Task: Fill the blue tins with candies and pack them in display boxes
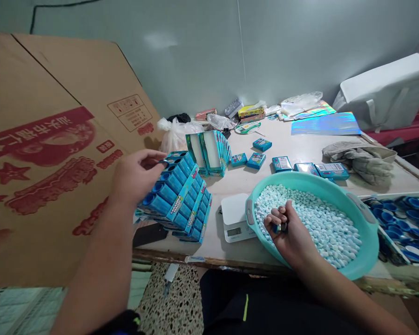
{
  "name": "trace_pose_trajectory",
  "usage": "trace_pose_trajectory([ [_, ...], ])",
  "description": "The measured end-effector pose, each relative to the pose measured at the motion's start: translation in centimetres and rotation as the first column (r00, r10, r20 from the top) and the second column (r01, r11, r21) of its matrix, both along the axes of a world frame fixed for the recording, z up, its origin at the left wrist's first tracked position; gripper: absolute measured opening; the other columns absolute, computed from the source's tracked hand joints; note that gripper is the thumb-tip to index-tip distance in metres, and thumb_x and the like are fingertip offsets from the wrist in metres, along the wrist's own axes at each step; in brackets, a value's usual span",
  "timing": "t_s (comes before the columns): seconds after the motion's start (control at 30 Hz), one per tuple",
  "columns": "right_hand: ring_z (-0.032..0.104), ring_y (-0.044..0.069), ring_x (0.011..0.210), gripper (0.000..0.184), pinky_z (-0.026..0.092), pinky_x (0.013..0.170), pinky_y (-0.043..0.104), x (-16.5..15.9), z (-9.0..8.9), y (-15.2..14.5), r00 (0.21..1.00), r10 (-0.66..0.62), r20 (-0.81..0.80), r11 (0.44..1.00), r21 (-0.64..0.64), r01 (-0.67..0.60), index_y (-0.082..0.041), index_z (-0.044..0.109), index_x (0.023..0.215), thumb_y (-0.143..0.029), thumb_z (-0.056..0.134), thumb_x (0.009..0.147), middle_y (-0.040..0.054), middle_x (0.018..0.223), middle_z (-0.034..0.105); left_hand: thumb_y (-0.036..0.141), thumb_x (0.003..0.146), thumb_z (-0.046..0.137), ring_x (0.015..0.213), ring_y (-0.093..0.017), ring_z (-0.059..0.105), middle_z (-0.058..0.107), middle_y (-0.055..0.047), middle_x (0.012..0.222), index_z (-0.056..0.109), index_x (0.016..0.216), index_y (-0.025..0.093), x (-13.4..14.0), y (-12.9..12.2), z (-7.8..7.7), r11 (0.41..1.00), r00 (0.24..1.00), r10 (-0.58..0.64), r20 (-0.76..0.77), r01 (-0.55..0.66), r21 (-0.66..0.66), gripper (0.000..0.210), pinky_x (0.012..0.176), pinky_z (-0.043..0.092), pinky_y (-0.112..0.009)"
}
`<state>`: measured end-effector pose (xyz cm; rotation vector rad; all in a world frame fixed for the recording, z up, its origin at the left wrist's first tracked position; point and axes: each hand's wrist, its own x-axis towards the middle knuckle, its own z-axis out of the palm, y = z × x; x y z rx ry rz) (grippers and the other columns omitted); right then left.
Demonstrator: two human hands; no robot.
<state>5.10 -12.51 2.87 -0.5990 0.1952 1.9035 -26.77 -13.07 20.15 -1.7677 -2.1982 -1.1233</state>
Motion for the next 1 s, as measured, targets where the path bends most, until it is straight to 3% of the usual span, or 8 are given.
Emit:
trace_pose_trajectory([
  [0.1, 0.041, 0.007, 0.049, 0.042, 0.056, 0.056, 0.02, 0.0, -0.1, 0.0, 1.0, 0.01, 0.0, 1.0, 0.01, -0.01, -0.02, 0.047, 0.075, -0.042, 0.066, 0.105, -0.0086, 0.061, 0.037, 0.066, 0.063, 0.083, 0.086, -0.02, 0.067, 0.075, -0.006, 0.092, 0.073, 0.099, 0.016, -3.3, 3.9, 2.0, 0.897, 0.997, -0.049, 0.053, 0.067, -0.438, 0.063, 0.083, 0.056, -0.038],
  [0.17, 0.04, 0.007, 0.049, 0.042, 0.055, 0.056, 0.02, 0.0, -0.1, 0.0, 1.0, -0.008, 0.011, 1.0, 0.02, 0.008, -0.021, 0.047, 0.074, -0.041, 0.068, 0.104, -0.0088, 0.06, 0.037, 0.077, 0.046, 0.085, 0.08, -0.02, 0.064, 0.072, -0.004, 0.082, 0.069, 0.085, 0.017, -4.9, 5.8, 2.5, 0.828, 0.996, -0.069, 0.055, 0.088, -0.554, 0.073, 0.077, 0.054, -0.036],
  [0.3, 0.039, 0.007, 0.049, 0.041, 0.055, 0.055, 0.021, -0.1, -0.2, -0.2, 1.0, 0.013, 0.027, 1.0, 0.027, -0.014, -0.02, 0.047, 0.074, -0.04, 0.067, 0.105, -0.0086, 0.061, 0.037, 0.066, 0.029, 0.092, 0.067, -0.019, 0.057, 0.065, -0.002, 0.07, 0.061, 0.072, 0.02, -6.4, 8.1, 3.3, 0.694, 0.997, -0.051, 0.054, 0.075, -0.716, 0.07, 0.064, 0.046, -0.031],
  [0.43, 0.038, 0.008, 0.05, 0.043, 0.054, 0.054, 0.022, -0.3, -0.2, -0.4, 0.996, 0.046, 0.078, 0.999, 0.026, -0.048, -0.02, 0.046, 0.073, -0.041, 0.071, 0.102, -0.0088, 0.061, 0.035, 0.058, 0.028, 0.094, 0.072, -0.024, 0.061, 0.068, -0.006, 0.078, 0.063, 0.076, 0.022, -6.6, 10.3, 4.5, 0.504, 0.998, 0.035, -0.058, -0.068, -0.861, 0.067, 0.066, 0.047, -0.035],
  [0.53, 0.037, 0.008, 0.05, 0.045, 0.052, 0.053, 0.021, -0.3, -0.2, -0.5, 0.994, 0.03, 0.107, 0.998, 0.047, -0.035, -0.02, 0.045, 0.072, -0.04, 0.075, 0.099, -0.0087, 0.062, 0.035, 0.052, 0.031, 0.097, 0.076, -0.029, 0.066, 0.071, -0.011, 0.08, 0.066, 0.076, 0.022, -6.4, 11.7, 4.9, 0.424, 0.989, 0.038, -0.14, -0.143, -0.894, 0.062, 0.072, 0.052, -0.041],
  [0.63, 0.038, 0.008, 0.052, 0.045, 0.052, 0.055, 0.021, -0.3, -0.3, -0.7, 0.992, 0.033, 0.121, 0.994, 0.104, -0.045, -0.02, 0.046, 0.072, -0.039, 0.08, 0.095, -0.0087, 0.063, 0.034, 0.044, 0.041, 0.098, 0.074, -0.027, 0.066, 0.071, -0.009, 0.075, 0.07, 0.079, 0.021, -6.4, 12.9, 4.4, 0.423, 0.986, 0.028, -0.167, -0.163, -0.892, 0.053, 0.077, 0.056, -0.043],
  [0.8, 0.04, 0.008, 0.054, 0.044, 0.053, 0.058, 0.022, -0.2, -0.5, -0.9, 0.99, 0.06, 0.128, 0.987, 0.141, -0.078, -0.019, 0.048, 0.072, -0.036, 0.084, 0.091, -0.0081, 0.064, 0.035, 0.019, 0.052, 0.097, 0.064, -0.015, 0.061, 0.06, 0.003, 0.056, 0.07, 0.076, 0.01, -6.9, 14.5, 3.3, 0.549, 0.985, 0.044, -0.166, -0.163, -0.82, 0.037, 0.085, 0.059, -0.039],
  [1.0, 0.039, 0.008, 0.053, 0.041, 0.053, 0.056, 0.022, -0.1, -0.5, -0.8, 0.991, 0.039, 0.129, 0.992, 0.115, -0.054, -0.018, 0.05, 0.07, -0.034, 0.078, 0.096, -0.0074, 0.063, 0.036, 0.03, 0.059, 0.099, 0.056, -0.013, 0.058, 0.06, 0.006, 0.057, 0.067, 0.074, 0.015, -5.9, 14.1, 3.2, 0.434, 0.959, 0.019, -0.284, -0.264, -0.861, 0.038, 0.076, 0.058, -0.03],
])
